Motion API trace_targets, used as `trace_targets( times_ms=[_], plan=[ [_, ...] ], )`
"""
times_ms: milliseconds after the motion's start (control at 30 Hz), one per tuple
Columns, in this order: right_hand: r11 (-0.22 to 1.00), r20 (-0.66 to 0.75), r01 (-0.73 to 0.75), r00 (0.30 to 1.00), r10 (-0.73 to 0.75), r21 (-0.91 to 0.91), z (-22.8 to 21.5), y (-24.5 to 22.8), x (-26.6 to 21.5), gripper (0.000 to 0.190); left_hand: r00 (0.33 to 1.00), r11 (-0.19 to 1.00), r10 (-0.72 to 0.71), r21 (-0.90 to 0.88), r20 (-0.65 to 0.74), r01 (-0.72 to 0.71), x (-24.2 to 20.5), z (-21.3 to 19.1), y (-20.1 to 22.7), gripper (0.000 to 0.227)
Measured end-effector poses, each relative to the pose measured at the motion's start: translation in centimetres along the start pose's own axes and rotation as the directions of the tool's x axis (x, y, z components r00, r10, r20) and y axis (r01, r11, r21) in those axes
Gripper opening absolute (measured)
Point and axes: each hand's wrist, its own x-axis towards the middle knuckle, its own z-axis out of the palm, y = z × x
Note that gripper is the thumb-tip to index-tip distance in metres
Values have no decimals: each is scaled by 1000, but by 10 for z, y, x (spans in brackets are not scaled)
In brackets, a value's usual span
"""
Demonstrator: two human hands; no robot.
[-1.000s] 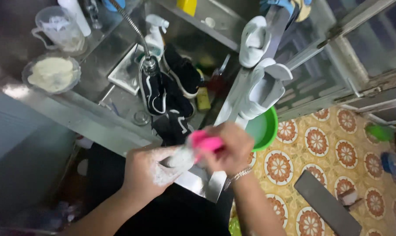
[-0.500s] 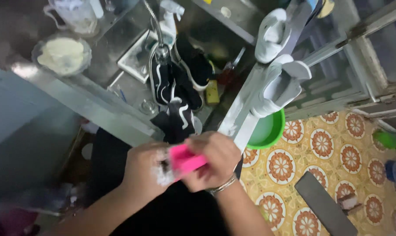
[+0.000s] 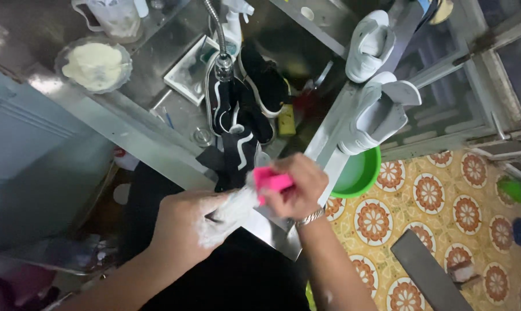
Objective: The person is cleaning sneakers in a sink using soap and a brush.
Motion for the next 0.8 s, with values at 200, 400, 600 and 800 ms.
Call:
trace_targets(
  times_ms=[200, 400, 600, 800],
  plan=[
    [997, 5, 65, 998, -65, 40, 5, -37, 16, 35, 986, 995, 96, -24, -136, -100, -20, 10, -18, 22],
    [1000, 23, -20, 1000, 20, -18, 10, -14, 8, 29, 990, 997, -52, -70, -130, 43, -15, 1, -6, 26],
    [998, 51, 41, 998, -44, 44, 11, -22, 10, 28, 993, 1000, 24, -7, -120, -25, -18, -7, -10, 28],
    [995, 35, -96, 995, 96, -14, 19, -31, 9, 27, 988, 999, 22, -27, -154, -27, -19, -6, -13, 24]
  ],
)
